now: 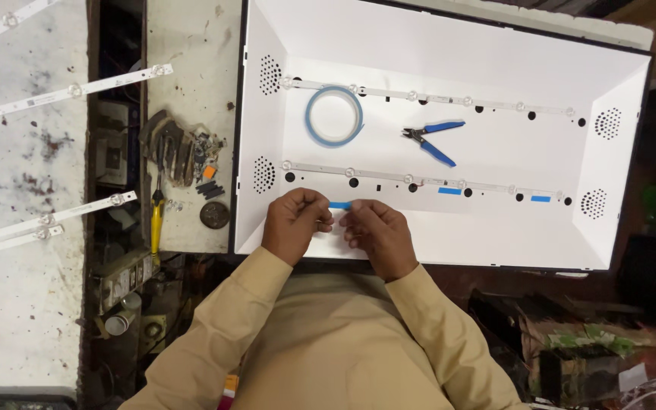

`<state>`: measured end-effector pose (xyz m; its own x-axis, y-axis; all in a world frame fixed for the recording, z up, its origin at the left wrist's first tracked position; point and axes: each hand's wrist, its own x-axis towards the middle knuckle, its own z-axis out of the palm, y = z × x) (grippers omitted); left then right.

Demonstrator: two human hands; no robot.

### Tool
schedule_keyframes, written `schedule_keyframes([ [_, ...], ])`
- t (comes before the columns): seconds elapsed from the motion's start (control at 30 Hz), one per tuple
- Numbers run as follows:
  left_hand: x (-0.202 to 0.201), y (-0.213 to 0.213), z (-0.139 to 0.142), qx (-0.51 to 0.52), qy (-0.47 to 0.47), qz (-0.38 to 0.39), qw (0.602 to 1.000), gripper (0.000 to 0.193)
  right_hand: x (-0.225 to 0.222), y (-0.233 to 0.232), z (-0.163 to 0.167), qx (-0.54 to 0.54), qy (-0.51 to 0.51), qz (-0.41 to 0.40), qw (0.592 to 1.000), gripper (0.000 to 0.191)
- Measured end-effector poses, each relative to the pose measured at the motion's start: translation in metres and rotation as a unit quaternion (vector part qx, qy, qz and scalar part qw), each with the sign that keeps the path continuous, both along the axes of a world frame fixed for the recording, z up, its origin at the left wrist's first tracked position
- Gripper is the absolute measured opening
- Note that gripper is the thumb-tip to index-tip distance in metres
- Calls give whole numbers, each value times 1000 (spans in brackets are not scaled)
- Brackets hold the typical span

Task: The person repairs the LED backlight assembly inside a television panel. They cut small pieces of blue tape with pliers, stick the tape onto the LED light strips, and press the strips into place along the panel, repositioning the panel on the workbench as they work.

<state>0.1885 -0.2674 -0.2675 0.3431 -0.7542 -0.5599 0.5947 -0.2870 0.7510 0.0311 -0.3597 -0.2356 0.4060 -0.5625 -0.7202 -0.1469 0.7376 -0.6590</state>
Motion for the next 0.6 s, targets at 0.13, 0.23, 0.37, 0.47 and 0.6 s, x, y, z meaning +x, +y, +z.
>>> schedule_keyframes([
  [0.13,2,-5,3,38,-49,-20,998,13,5,-3,-6,-27,11,-6,1000,23],
  [0.23,3,-10,7,87,-123,-23,988,16,16,-7,-11,-102,54,4,993,20],
  [0.37,5,-15,10,119,-273,-16,955,23,36,-11,-16,-166,78,31,983,18],
  [0.47,11,-14,9,119,-392,-7,912,29,48,-15,-18,-199,100,25,975,20],
  [0.6,24,-12,7,137,-431,1,892,18,51,-20,-18,-176,134,46,974,22],
])
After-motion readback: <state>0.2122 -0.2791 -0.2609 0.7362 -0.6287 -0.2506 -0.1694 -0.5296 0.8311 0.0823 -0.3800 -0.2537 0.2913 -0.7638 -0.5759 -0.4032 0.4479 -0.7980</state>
